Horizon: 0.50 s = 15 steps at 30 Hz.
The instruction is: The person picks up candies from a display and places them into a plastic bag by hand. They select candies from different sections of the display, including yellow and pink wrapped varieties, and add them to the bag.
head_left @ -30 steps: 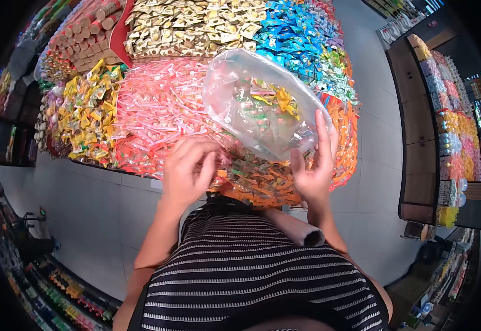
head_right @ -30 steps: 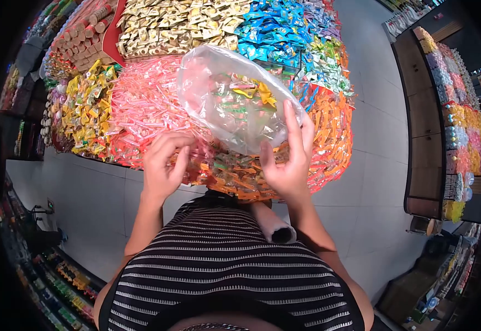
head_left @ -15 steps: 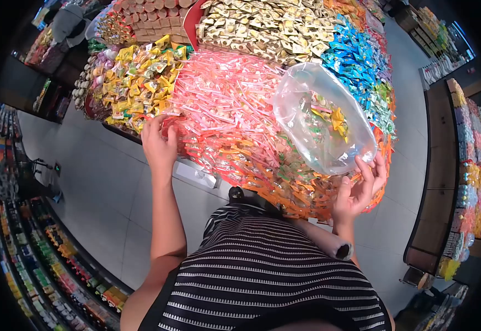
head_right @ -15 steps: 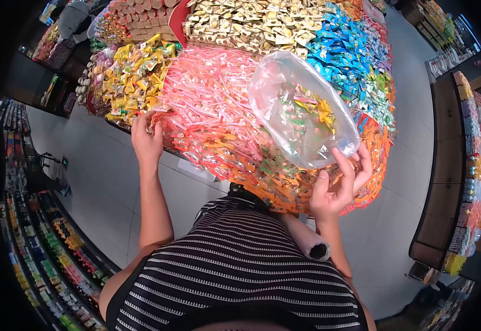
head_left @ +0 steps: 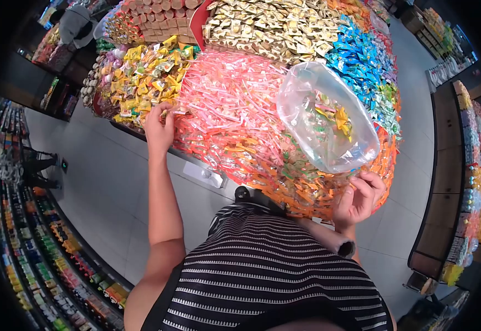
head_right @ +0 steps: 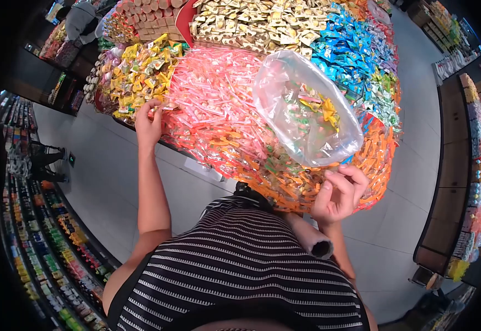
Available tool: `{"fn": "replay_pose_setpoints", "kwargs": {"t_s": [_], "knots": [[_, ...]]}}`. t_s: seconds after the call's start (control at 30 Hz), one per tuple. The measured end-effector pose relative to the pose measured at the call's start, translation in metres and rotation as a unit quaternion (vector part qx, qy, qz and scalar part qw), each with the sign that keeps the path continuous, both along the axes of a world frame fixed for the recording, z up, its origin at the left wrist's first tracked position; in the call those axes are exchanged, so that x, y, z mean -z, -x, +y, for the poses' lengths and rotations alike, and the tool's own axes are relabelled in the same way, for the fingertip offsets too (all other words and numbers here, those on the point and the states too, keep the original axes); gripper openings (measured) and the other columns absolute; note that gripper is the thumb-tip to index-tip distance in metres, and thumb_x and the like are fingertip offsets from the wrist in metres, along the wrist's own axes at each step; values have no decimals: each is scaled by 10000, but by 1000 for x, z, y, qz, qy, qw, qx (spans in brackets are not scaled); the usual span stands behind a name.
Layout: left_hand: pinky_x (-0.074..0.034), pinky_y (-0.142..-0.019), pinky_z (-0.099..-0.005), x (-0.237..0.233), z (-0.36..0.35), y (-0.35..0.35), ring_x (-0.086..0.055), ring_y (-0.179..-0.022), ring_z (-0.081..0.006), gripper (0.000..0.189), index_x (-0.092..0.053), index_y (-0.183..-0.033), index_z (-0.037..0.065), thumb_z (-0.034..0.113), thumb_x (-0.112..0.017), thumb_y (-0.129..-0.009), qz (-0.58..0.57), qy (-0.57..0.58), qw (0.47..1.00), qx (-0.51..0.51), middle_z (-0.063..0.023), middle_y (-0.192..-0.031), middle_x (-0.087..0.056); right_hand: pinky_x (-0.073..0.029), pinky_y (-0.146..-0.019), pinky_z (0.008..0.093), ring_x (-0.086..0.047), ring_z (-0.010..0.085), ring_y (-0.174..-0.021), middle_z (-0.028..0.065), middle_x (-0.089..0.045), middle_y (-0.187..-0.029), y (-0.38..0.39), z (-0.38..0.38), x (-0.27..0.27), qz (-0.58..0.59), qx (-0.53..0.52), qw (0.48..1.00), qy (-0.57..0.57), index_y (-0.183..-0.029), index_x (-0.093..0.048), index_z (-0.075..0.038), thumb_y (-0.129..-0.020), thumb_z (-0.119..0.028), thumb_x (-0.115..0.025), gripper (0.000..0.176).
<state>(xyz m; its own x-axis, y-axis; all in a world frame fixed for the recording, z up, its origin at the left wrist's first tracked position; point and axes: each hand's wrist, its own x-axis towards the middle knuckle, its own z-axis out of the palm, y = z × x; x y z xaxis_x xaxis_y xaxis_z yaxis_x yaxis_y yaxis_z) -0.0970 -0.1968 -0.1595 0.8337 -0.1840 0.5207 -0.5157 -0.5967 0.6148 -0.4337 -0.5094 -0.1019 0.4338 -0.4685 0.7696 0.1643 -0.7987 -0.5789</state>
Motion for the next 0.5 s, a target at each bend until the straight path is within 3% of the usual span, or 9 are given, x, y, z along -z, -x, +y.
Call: {"fn": "replay_pose_setpoints", "kwargs": {"t_s": [0.13, 0.23, 0.3, 0.5], "knots": [[-493, -835, -378, -1, -4, 3, -643, -903, -304, 123, -705, -980, 40, 58, -655, -869, -61, -75, 995, 39, -120, -979, -700, -448, -867, 346, -504, 227, -959, 160, -490, -1115, -2, -1, 1, 9, -7, 1000, 17, -956, -654, -10, -774, 52, -567, 212], [-516, -762, -336, -1, -4, 2, -669, -821, -248, 142, -710, -1007, 22, 69, -659, -883, 33, -23, 999, -19, -101, -930, -714, -447, -863, 342, -502, 229, -950, 160, -493, -1103, -3, -1, 2, -1, -18, 1000, 13, -950, -654, -8, -772, 49, -565, 207], [-508, -735, -260, -1, -2, -2, -647, -805, -110, 202, -698, -1096, 22, 108, -666, -917, 121, 77, 989, -45, -55, -932, -718, -446, -860, 340, -502, 229, -948, 161, -493, -1103, -3, -2, 2, -4, -24, 999, 21, -951, -653, -7, -770, 51, -562, 211], [-492, -676, -245, 6, 9, -12, -619, -766, -86, 199, -704, -1067, 0, 142, -658, -937, 120, 191, 973, -46, -34, -868, -703, -450, -832, 330, -511, 228, -940, 160, -494, -1097, -2, -1, -1, 12, -23, 1000, 3, -944, -651, -1, -766, 58, -560, 209]]}}
